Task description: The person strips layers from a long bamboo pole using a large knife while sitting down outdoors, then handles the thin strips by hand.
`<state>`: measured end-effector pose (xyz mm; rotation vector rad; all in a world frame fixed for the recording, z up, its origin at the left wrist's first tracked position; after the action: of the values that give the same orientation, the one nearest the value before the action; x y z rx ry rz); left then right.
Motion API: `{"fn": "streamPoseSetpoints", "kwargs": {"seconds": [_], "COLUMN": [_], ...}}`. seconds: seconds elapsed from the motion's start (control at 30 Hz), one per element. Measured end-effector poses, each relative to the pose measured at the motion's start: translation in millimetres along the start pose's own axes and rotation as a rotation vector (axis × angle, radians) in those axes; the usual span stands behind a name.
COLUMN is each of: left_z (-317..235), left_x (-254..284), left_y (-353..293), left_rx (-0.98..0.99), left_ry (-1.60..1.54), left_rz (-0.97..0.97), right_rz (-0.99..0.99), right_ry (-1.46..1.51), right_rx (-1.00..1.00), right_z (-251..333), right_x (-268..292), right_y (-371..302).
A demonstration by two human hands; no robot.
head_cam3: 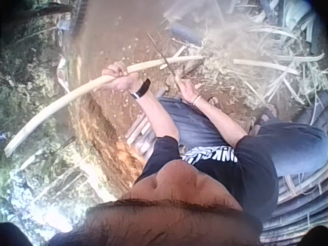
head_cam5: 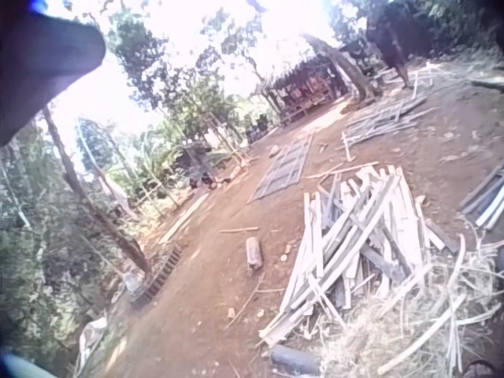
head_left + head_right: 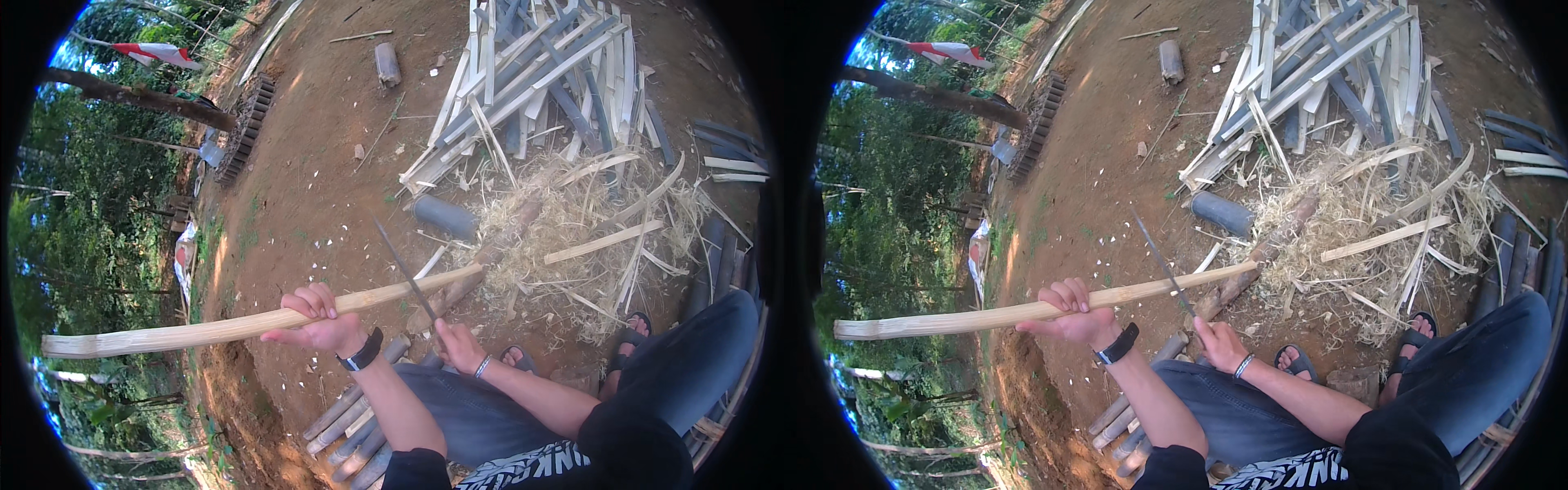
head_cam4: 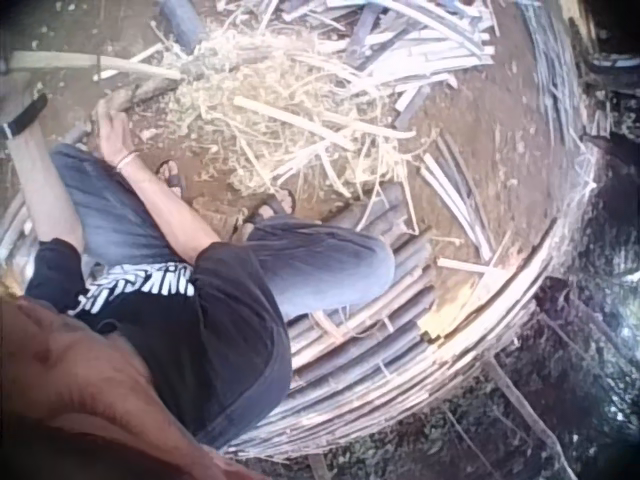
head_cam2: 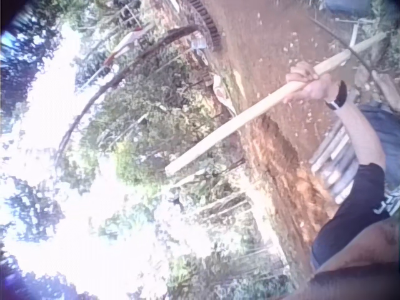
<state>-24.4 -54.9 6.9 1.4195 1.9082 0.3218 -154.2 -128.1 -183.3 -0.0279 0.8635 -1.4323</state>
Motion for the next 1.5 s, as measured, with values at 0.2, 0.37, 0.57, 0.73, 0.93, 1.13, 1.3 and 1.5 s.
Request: {"fn": "streamPoseSetpoints", "kwargs": {"seconds": [0.2,0.37,0.57,0.73,0.93,1.13,1.3,1.5], "left_z": [-6,-9,-1,-8,2,4,11,11], "left_x": [13,12,3,-31,-24,-35,-28,-36], "left_y": [-1,-3,-14,-27,-22,-17,-12,-8], "left_rx": [0.008,-0.004,0.018,0.005,0.092,0.024,0.036,-0.063], "left_ry": [-0.046,-0.066,-0.110,-0.052,-0.051,-0.053,-0.017,0.174], "left_rz": [-0.030,0.032,0.119,0.238,0.231,0.272,0.192,0.067], "right_rz": [-0.148,-0.222,-0.058,-0.282,-0.159,-0.363,-0.234,-0.347], "right_ry": [-0.337,0.093,-0.173,0.028,0.063,0.030,0.109,0.144], "right_rx": [0.162,-0.248,0.084,-0.230,-0.170,-0.326,-0.213,-0.279], "right_z": [-44,-46,-1,-74,-69,-116,-119,-129], "right_x": [25,50,16,81,67,120,80,105], "right_y": [2,18,-13,34,23,64,54,91]}}
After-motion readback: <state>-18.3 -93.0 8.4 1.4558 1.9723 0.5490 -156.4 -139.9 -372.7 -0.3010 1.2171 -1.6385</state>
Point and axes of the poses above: each hand's wrist, its own y-axis towards the middle knuckle, its own x-axis out of the back of the hand, z = x × y, the point moved 1 cm from there along y, towards the middle knuckle, and after that the axes turned 6 degrees about -x, right-handed, at the moved point
